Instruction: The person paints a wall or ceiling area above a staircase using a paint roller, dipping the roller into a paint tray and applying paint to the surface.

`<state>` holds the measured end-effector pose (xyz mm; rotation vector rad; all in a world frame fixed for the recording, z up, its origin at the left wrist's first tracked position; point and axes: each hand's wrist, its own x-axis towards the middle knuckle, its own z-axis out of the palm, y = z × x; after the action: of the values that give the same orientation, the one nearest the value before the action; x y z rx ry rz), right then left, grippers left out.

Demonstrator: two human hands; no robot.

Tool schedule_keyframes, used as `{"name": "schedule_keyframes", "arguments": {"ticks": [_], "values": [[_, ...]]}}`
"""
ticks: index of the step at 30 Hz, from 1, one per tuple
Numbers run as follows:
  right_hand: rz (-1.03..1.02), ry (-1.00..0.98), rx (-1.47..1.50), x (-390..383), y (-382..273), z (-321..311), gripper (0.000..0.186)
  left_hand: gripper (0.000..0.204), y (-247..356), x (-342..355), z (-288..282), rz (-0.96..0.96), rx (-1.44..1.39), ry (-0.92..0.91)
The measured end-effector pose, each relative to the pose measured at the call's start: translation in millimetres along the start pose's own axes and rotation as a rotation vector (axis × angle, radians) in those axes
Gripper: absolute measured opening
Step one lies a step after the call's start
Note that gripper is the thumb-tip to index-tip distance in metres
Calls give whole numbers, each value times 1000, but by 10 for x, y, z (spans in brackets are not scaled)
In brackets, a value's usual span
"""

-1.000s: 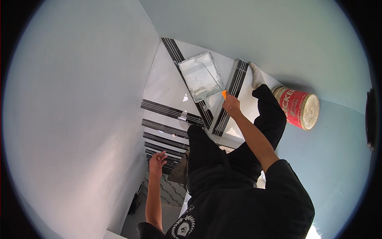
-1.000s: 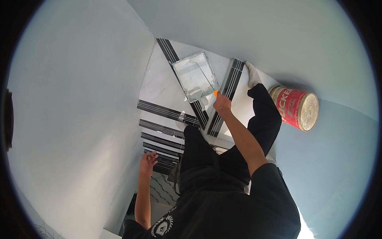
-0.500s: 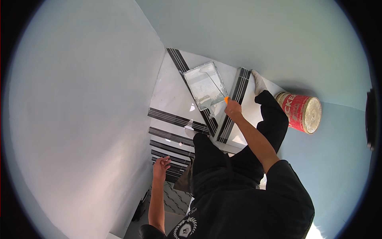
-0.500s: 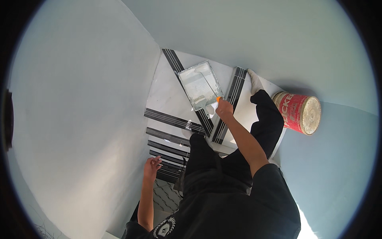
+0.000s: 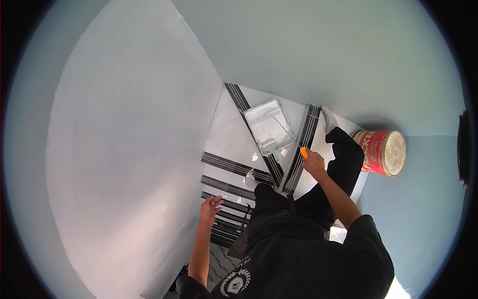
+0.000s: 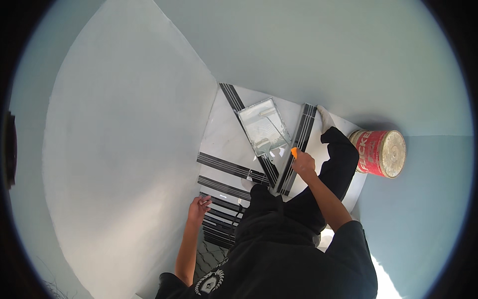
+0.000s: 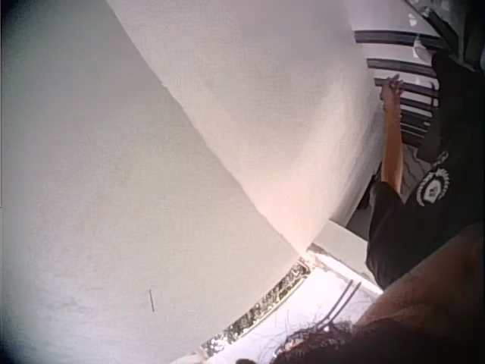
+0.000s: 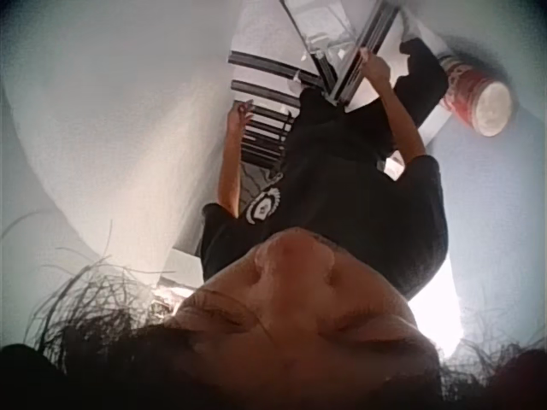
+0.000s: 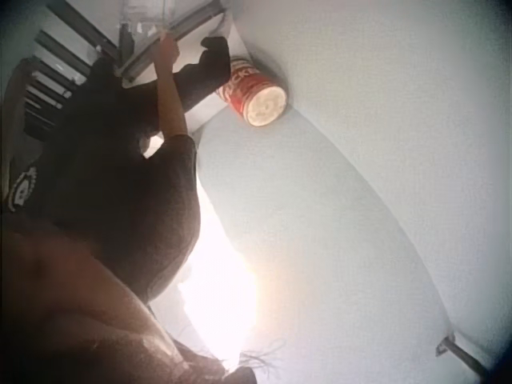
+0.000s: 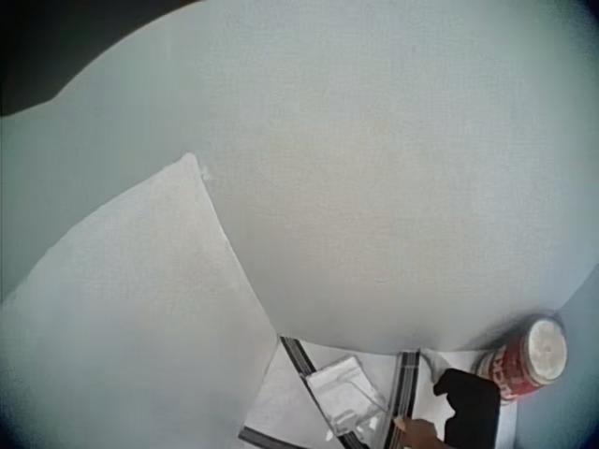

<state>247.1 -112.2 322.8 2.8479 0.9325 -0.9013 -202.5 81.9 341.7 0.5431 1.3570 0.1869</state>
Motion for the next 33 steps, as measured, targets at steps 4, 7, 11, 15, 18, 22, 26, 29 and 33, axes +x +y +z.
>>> {"name": "schedule_keyframes", "arguments": {"ticks": [4,7,11,15,18,22,26,29,33], "values": [[-38,67,58,-478,143,-473,53,27,162,-43,43,12,15,-27],[-128,114,58,-730,162,-957,54,28,191,12,104,15,32,-29],[-289,152,102,-916,14,-1772,51,29,373,270,527,-38,264,-149],[-443,158,111,-1031,-394,-2681,49,41,960,488,1425,85,474,-278],[-501,158,150,-1153,-706,-3348,49,63,1629,523,2180,260,452,-483],[-556,155,270,-1161,-945,-4028,48,84,2594,132,3097,547,244,-724],[-582,167,263,-1017,-1273,-4570,48,76,3401,-354,3452,681,28,-854],[-606,185,237,-790,-1603,-4822,48,64,3746,-478,3374,830,-133,-842],[-630,141,188,-456,-1717,-4989,48,49,3834,-518,3447,848,-151,-749]]}}
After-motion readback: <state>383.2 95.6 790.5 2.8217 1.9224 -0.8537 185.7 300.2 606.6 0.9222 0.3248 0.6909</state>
